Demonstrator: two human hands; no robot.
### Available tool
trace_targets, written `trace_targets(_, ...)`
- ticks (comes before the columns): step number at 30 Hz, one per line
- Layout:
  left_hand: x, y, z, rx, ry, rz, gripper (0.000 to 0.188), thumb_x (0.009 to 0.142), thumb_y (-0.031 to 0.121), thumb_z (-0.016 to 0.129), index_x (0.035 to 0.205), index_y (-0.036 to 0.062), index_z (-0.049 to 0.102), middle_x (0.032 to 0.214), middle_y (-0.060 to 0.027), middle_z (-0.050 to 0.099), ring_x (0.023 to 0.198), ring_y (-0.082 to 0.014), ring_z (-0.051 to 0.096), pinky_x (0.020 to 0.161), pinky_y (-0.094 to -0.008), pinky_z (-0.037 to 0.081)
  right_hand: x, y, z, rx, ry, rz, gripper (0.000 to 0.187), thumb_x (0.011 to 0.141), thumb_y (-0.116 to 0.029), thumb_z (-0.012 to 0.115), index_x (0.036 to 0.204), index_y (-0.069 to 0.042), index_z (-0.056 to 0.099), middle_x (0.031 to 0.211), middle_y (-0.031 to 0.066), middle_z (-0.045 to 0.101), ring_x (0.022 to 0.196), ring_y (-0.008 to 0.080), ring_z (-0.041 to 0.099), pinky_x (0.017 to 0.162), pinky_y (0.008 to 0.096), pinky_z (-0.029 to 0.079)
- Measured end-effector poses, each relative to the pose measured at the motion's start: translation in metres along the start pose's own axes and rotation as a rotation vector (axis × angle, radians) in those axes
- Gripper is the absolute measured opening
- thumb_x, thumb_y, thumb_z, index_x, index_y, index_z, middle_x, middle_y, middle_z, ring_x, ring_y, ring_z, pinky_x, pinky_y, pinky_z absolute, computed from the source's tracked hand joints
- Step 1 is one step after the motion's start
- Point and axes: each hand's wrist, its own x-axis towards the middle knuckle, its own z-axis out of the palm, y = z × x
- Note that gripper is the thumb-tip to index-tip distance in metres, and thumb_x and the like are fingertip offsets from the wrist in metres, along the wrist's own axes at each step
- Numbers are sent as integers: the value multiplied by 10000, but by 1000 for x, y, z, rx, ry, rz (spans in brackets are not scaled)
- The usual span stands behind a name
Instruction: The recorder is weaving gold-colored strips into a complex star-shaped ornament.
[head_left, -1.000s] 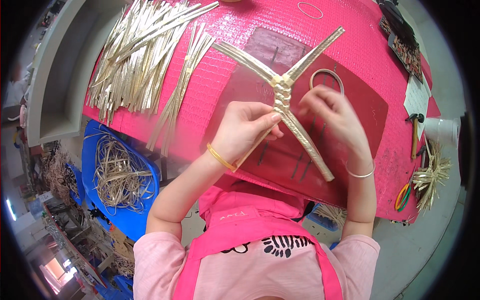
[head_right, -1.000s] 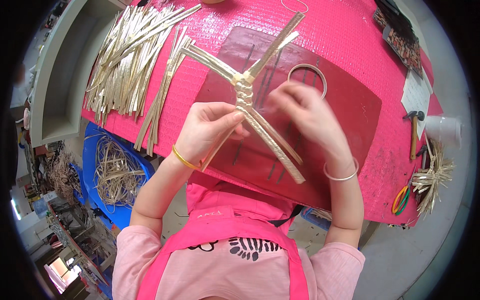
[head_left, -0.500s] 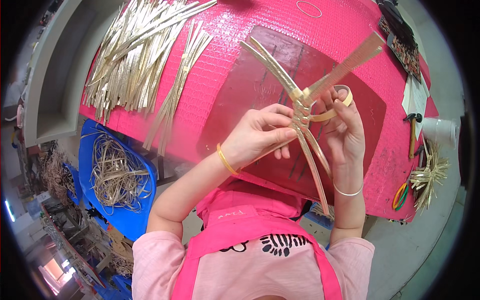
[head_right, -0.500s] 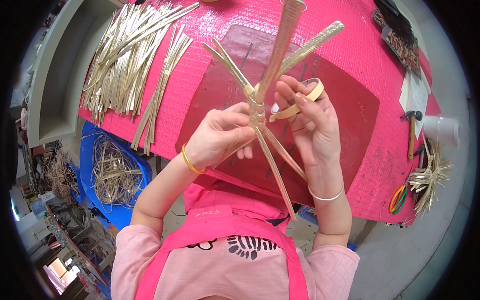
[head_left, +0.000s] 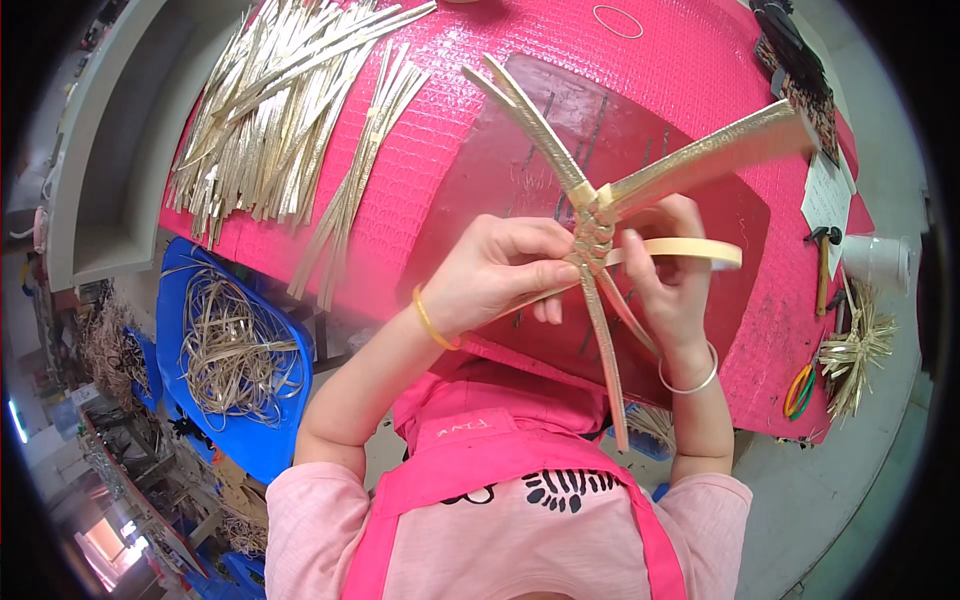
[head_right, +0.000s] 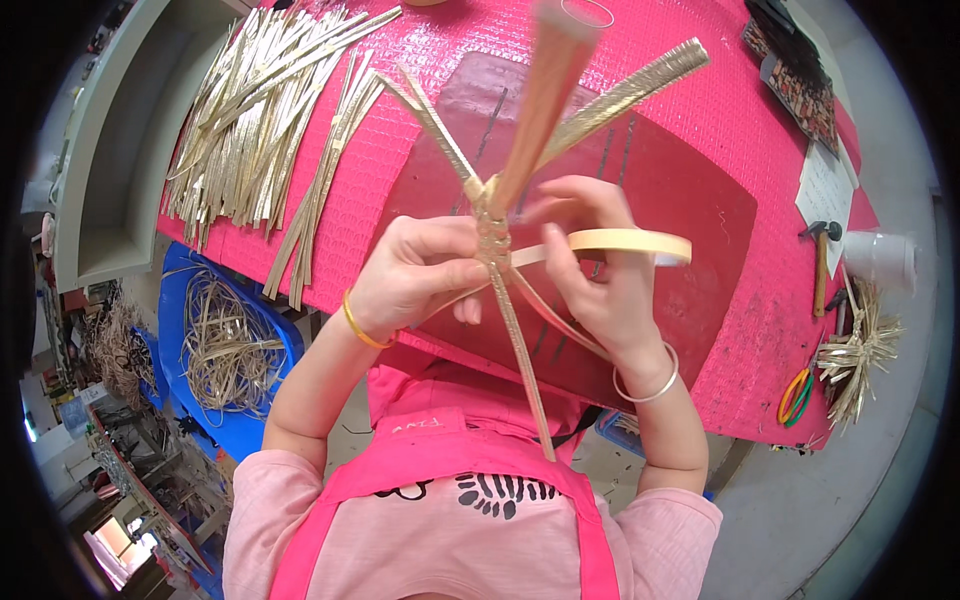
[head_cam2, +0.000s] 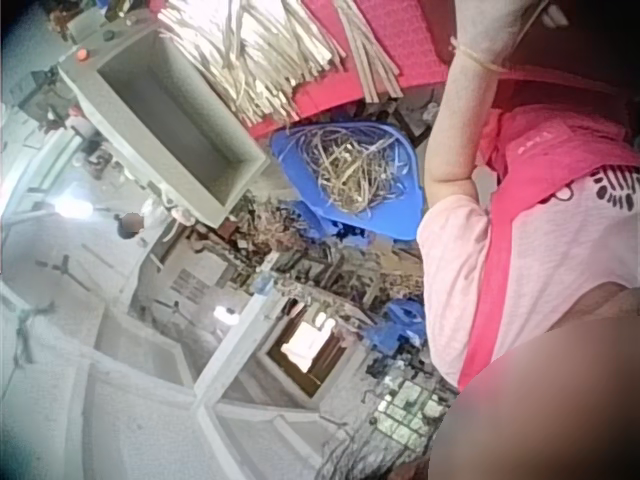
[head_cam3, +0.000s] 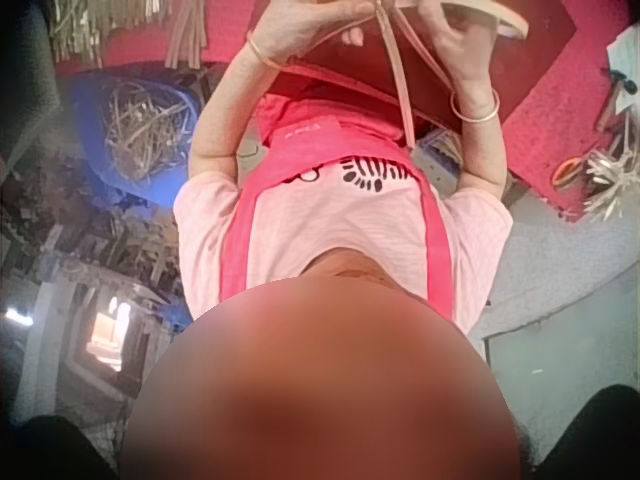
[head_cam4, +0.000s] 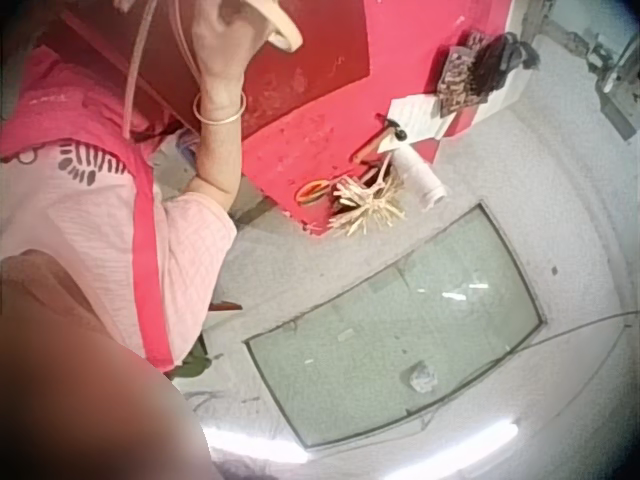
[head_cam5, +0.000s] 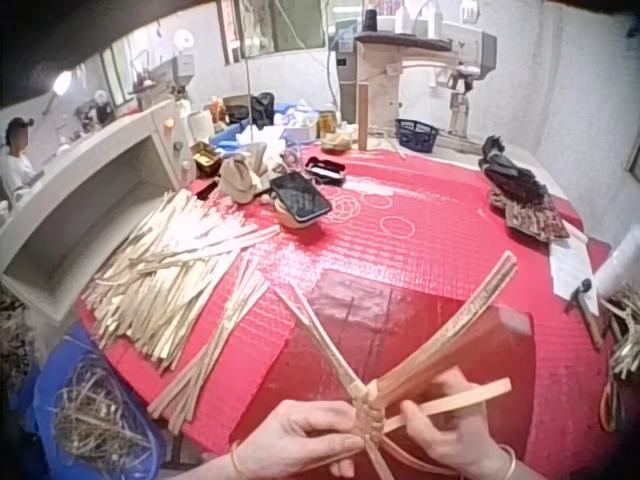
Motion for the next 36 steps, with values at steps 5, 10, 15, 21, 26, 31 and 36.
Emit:
trace_targets(5, 3, 4, 5, 139, 170, -2, 163, 791, 73, 523, 880, -58, 562, 739, -73, 546, 532, -120, 559, 454, -194, 447, 11, -2, -6, -60, -194, 378, 102, 751, -74, 569, 696, 11, 578, 567, 8, 521, 514, 32, 437, 451, 185, 338)
trace_targets(10, 19, -7, 6, 297, 411, 26, 153, 802, 92, 514, 858, -43, 559, 613, -54, 545, 423, -94, 496, 374, -181, 377, -8, -39, -12, 437, -198, 584, 112, 744, -100, 594, 700, -1, 571, 584, 20, 546, 512, 44, 481, 451, 164, 349)
trace_targets(15, 19, -20, 13, 111, 293, 95, 215, 837, 67, 430, 978, -90, 467, 672, -69, 537, 547, -94, 517, 471, -184, 391, -10, -2, 21, 573, -20, 689, 140, 786, -78, 540, 706, 36, 526, 570, 55, 524, 509, 97, 496, 454, 198, 366)
trace_targets(21, 14, -22, 13, 133, 283, 118, 224, 835, 42, 406, 1007, -91, 461, 702, -74, 539, 576, -115, 526, 493, -208, 408, -6, -5, 26, 587, -62, 579, 156, 780, -70, 547, 673, 40, 512, 534, 52, 486, 464, 108, 461, 437, 220, 365)
trace_targets(26, 10, -28, 19, 236, 331, 222, 215, 837, 39, 403, 1008, -54, 495, 745, -67, 530, 548, -98, 517, 489, -195, 419, -6, -3, 25, 503, -78, 622, 167, 776, -75, 545, 657, 36, 510, 514, 36, 485, 462, 86, 454, 432, 213, 354)
trace_targets(31, 3, -25, 9, 111, 297, 152, 229, 834, 86, 451, 1013, -51, 494, 689, -74, 537, 527, -126, 532, 473, -210, 432, -8, -3, 22, 35, -221, 586, 158, 780, -123, 551, 704, 15, 544, 559, 6, 527, 499, 39, 434, 446, 200, 331)
trace_targets(36, 5, -7, 10, -205, 236, 15, 191, 821, 61, 453, 987, -6, 520, 674, -89, 556, 463, -111, 492, 379, -188, 381, -32, 12, 22, 411, -4, 611, 178, 773, -155, 576, 854, 3, 591, 725, 17, 576, 632, 41, 482, 538, 177, 372)
